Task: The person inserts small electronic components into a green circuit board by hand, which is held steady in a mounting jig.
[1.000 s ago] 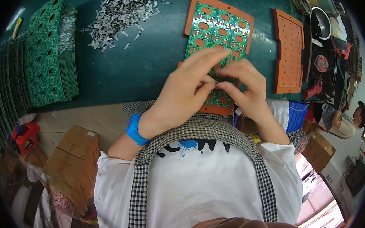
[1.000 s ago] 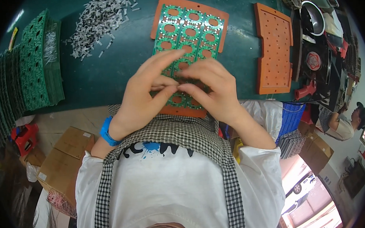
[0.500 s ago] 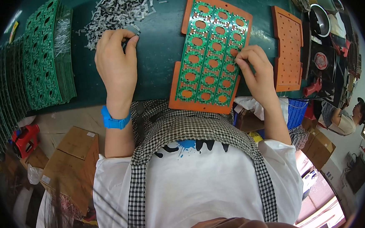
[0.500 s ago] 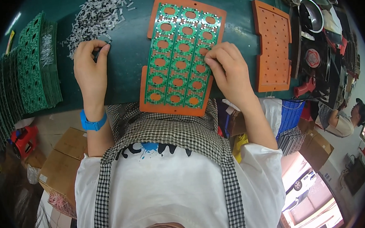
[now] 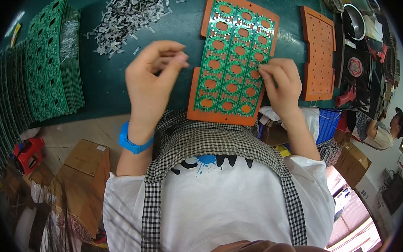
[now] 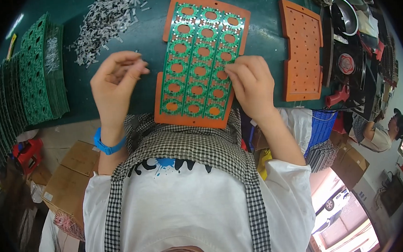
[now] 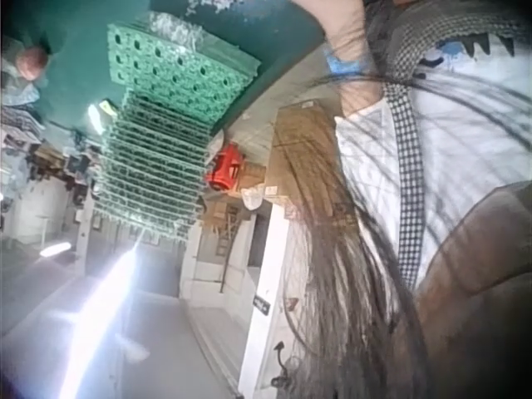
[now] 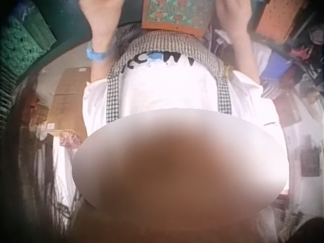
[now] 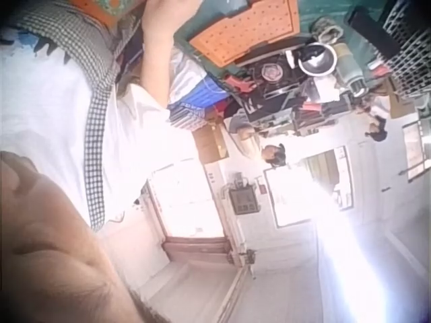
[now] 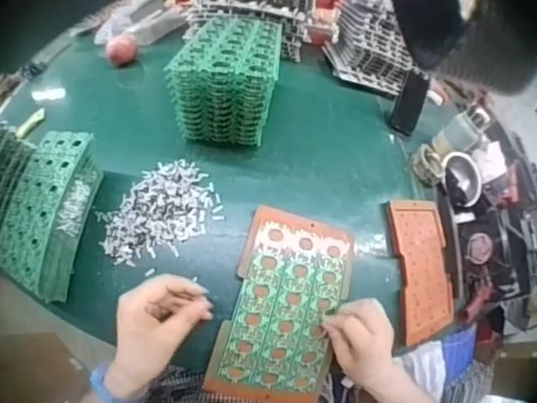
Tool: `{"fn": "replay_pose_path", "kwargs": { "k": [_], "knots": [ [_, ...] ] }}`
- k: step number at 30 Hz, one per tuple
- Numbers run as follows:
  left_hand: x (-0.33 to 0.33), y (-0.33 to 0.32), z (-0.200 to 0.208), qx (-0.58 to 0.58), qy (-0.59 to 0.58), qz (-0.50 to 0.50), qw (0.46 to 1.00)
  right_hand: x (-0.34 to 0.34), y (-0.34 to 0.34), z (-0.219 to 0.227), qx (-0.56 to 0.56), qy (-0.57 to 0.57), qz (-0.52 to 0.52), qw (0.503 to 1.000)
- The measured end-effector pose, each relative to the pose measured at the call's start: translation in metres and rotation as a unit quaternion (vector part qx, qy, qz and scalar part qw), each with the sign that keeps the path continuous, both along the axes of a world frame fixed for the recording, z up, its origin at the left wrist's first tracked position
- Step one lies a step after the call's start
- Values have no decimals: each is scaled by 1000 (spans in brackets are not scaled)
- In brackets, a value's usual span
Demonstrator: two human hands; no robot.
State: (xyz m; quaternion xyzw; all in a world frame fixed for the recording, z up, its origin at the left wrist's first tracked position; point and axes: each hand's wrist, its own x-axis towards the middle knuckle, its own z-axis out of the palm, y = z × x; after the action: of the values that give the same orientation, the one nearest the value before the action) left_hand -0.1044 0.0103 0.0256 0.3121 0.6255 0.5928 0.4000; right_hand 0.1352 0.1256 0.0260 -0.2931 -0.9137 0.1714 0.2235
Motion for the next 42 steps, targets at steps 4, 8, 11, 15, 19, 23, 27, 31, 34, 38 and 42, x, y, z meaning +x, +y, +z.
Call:
{"fn": "replay_pose_path", "kwargs": {
  "k": [4,8,11,15,19,23,27,31,34,38,42],
  "knots": [
    [23,-2,9,10,-124,-92,988,4,-4,-1,49,12,7,999],
    [38,-3,17,-7,-138,-140,980,-12,-19,24,67,-28,-31,997],
    [44,-3,17,3,-109,-164,980,-23,-28,31,-114,88,20,989],
    [47,-4,15,29,-117,-163,979,-21,-28,27,-233,116,75,963],
    [26,1,6,-14,287,-33,957,-10,-21,29,-292,105,-36,950],
    [-18,6,-10,-83,503,41,859,5,-16,24,-158,0,-24,987],
    [-19,6,-16,-80,502,30,861,5,-18,20,-157,-20,3,987],
    [-20,8,-18,-71,537,15,840,5,-21,20,-156,-30,-5,987],
    [-19,10,-18,-58,555,10,830,5,-20,20,-157,-28,-2,987],
    [-16,8,-11,-52,494,29,867,3,-23,17,-151,-21,-10,988],
    [-8,1,-5,-4,190,28,981,6,-29,11,-81,-6,-22,996]
  ]
}}
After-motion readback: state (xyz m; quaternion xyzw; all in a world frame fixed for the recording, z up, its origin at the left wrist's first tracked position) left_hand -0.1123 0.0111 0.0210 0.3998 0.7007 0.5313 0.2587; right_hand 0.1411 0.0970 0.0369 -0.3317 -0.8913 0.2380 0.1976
